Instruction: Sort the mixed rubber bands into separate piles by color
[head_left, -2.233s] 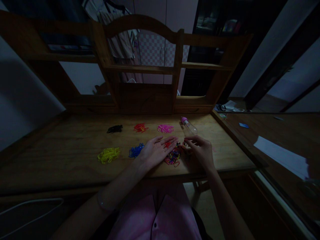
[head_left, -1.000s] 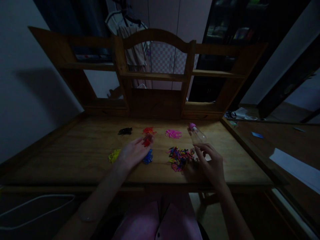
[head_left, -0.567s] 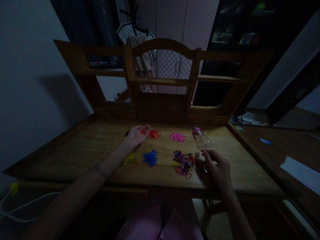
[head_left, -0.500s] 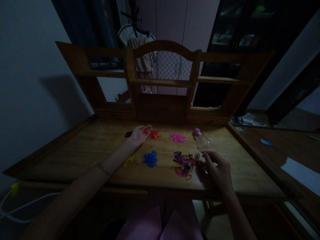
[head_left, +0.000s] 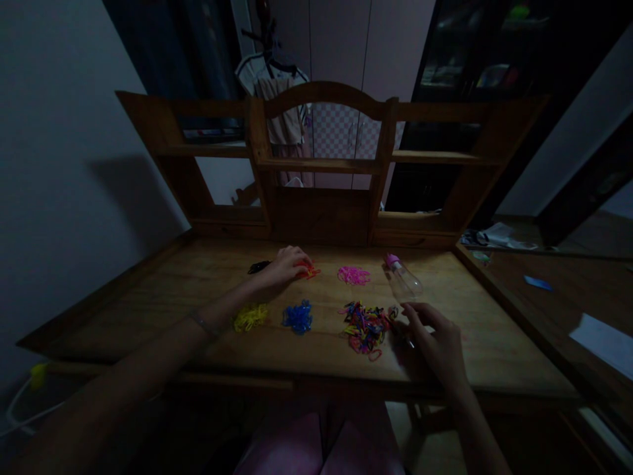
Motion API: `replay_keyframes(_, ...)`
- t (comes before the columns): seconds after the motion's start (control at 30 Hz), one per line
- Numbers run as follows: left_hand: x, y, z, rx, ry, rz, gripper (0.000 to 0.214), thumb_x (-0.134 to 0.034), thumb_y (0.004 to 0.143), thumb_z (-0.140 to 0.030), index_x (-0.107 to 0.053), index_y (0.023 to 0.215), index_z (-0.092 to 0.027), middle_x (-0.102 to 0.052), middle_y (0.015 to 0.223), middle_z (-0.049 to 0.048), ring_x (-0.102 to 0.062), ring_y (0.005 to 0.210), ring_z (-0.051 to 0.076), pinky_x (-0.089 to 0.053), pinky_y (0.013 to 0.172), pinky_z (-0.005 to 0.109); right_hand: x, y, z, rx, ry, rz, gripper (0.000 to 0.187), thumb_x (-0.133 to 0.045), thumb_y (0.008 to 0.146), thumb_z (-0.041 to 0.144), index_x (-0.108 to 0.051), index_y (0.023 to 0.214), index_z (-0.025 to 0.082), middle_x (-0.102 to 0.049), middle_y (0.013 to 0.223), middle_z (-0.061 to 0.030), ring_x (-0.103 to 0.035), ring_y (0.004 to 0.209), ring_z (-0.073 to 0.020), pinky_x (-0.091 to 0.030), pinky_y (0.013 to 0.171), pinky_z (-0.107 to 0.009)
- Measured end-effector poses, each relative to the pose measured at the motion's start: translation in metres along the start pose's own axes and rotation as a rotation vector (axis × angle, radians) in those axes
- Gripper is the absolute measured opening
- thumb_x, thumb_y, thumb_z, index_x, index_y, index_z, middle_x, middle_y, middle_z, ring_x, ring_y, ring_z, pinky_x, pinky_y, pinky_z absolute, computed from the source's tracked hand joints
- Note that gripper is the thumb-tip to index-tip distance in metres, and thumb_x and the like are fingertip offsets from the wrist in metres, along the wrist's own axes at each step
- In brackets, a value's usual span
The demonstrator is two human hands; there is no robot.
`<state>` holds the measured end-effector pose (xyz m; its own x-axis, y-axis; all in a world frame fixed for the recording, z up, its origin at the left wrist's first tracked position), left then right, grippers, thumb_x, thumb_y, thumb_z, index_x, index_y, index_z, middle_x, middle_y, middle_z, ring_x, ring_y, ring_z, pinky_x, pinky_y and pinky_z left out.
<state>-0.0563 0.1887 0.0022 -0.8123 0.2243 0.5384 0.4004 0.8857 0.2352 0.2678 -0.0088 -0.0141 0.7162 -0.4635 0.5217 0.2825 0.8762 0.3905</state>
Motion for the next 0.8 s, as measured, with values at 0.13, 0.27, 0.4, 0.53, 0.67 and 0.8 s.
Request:
replay_keyframes(0.13,-0.016,0.003,-0.007,-0.197,0.37,0.131,0.013,-0.069,0.073,-0.027,-0.072,0.084,-0.02,-0.065,0.1,0.0093,-0.045,0.105,0.028,-0.02,0.1,0.039,0.0,-0.001,0.001,0.007,-0.017,0.002,0.025,-0.056,0.09,0.045,-0.07,0.092,0.024,-0.072,0.088,-0.0021,-0.067,0.073,-0.0189,-0.049,0.068,-0.03)
replay_keyframes(0.27,-0.026,0.004,-0.004,-0.242,0.468,0.168,0.012,-0.064,0.08,-0.031,-0.069,0.083,-0.02,-0.064,0.095,0.0093,-0.046,0.1,0.027,-0.021,0.098,0.039,-0.001,-0.001,0.003,0.028,-0.023,0.018,0.025,-0.056,0.091,0.044,-0.07,0.093,0.023,-0.072,0.089,-0.0025,-0.066,0.072,-0.0183,-0.048,0.067,-0.029)
replay_keyframes(0.4,-0.026,0.006,-0.003,-0.228,0.513,0.173,0.013,-0.061,0.083,-0.032,-0.066,0.082,-0.02,-0.064,0.093,0.008,-0.046,0.098,0.026,-0.024,0.096,0.039,-0.003,-0.001,0.003,0.027,-0.024,0.024,0.025,-0.055,0.092,0.043,-0.07,0.093,0.023,-0.072,0.089,-0.0024,-0.066,0.072,-0.0182,-0.048,0.067,-0.029)
replay_keyframes(0.53,-0.023,0.006,-0.006,-0.214,0.543,0.17,0.017,-0.059,0.084,-0.034,-0.068,0.085,-0.02,-0.064,0.095,0.0062,-0.047,0.099,0.025,-0.026,0.096,0.04,-0.003,-0.001,0.001,0.02,-0.022,0.024,0.025,-0.055,0.092,0.044,-0.07,0.094,0.023,-0.072,0.09,-0.0023,-0.066,0.073,-0.0183,-0.048,0.067,-0.028)
replay_keyframes(0.67,-0.017,0.009,-0.008,-0.182,0.555,0.131,0.022,-0.056,0.085,-0.036,-0.071,0.087,-0.019,-0.065,0.098,0.0065,-0.05,0.1,0.025,-0.029,0.096,0.041,-0.003,-0.001,0.002,0.019,-0.01,0.03,0.025,-0.056,0.092,0.043,-0.07,0.095,0.023,-0.073,0.09,-0.0024,-0.066,0.075,-0.0187,-0.048,0.068,-0.028)
replay_keyframes(0.8,-0.007,0.009,-0.011,-0.153,0.52,0.096,0.026,-0.056,0.085,-0.039,-0.072,0.092,-0.019,-0.068,0.098,0.0062,-0.056,0.095,0.022,-0.038,0.088,0.034,-0.003,-0.001,0.002,0.009,0.001,0.041,0.025,-0.055,0.092,0.044,-0.07,0.096,0.023,-0.073,0.091,-0.0018,-0.067,0.075,-0.0181,-0.048,0.068,-0.028)
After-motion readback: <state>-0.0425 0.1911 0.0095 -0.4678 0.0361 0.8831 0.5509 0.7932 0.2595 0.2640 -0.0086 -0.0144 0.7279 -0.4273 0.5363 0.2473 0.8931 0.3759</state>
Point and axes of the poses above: each hand's wrist, its own y-axis towards the middle knuckle, its own x-axis out of the back of the hand, z = x × y, the point moved 9 cm from there along y, towards the middle knuckle
